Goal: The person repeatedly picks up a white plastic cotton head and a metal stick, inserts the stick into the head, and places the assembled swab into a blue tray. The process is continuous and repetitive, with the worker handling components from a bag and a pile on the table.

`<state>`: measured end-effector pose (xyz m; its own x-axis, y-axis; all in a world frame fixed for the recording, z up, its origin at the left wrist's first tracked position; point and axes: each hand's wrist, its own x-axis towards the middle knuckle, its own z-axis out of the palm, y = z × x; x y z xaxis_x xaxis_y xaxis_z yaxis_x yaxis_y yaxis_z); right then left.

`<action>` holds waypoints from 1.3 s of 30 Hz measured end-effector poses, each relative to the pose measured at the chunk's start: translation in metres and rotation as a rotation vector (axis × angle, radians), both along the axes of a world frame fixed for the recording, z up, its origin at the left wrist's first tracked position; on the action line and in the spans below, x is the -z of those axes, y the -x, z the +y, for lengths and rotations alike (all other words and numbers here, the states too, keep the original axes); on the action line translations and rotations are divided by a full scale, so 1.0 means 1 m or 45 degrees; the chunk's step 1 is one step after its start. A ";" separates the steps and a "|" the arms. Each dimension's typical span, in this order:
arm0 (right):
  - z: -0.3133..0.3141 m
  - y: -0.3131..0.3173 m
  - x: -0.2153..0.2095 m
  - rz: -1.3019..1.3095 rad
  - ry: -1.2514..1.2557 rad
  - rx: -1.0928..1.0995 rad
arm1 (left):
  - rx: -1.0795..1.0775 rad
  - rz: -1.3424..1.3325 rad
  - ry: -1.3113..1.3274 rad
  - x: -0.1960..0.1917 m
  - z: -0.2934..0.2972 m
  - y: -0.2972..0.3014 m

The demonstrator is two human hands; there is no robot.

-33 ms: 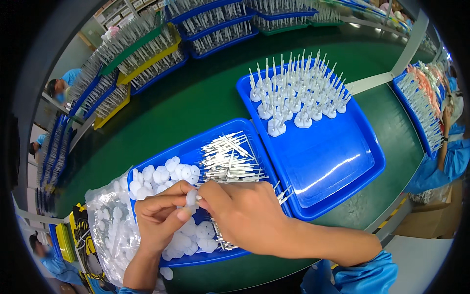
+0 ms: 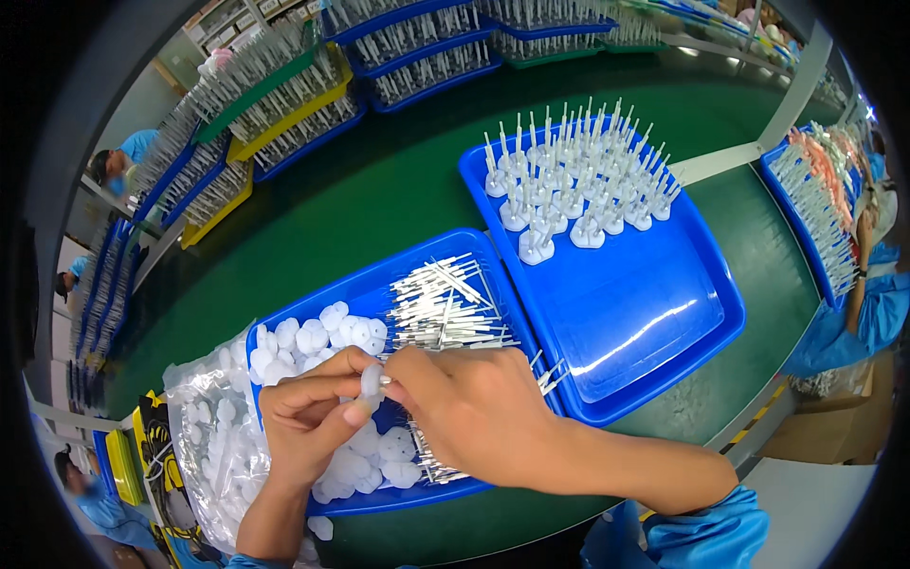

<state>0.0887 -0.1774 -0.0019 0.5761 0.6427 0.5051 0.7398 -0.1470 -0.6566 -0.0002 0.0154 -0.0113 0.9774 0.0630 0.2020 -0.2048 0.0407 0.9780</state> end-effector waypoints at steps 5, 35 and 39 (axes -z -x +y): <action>0.002 -0.014 -0.006 -0.022 -0.102 -0.087 | -0.171 -0.265 -0.395 -0.004 0.000 -0.001; -0.003 0.000 -0.010 0.374 -0.119 -0.138 | -0.195 -0.591 -0.967 -0.014 -0.007 -0.003; -0.009 -0.007 -0.024 0.563 0.013 -0.072 | -0.439 -0.108 -0.413 -0.014 -0.005 0.001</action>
<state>0.0958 -0.1861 0.0220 0.6990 0.6831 0.2115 0.3953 -0.1226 -0.9103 -0.0007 0.0107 0.0032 0.8898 0.3011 0.3430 -0.2325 -0.3477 0.9083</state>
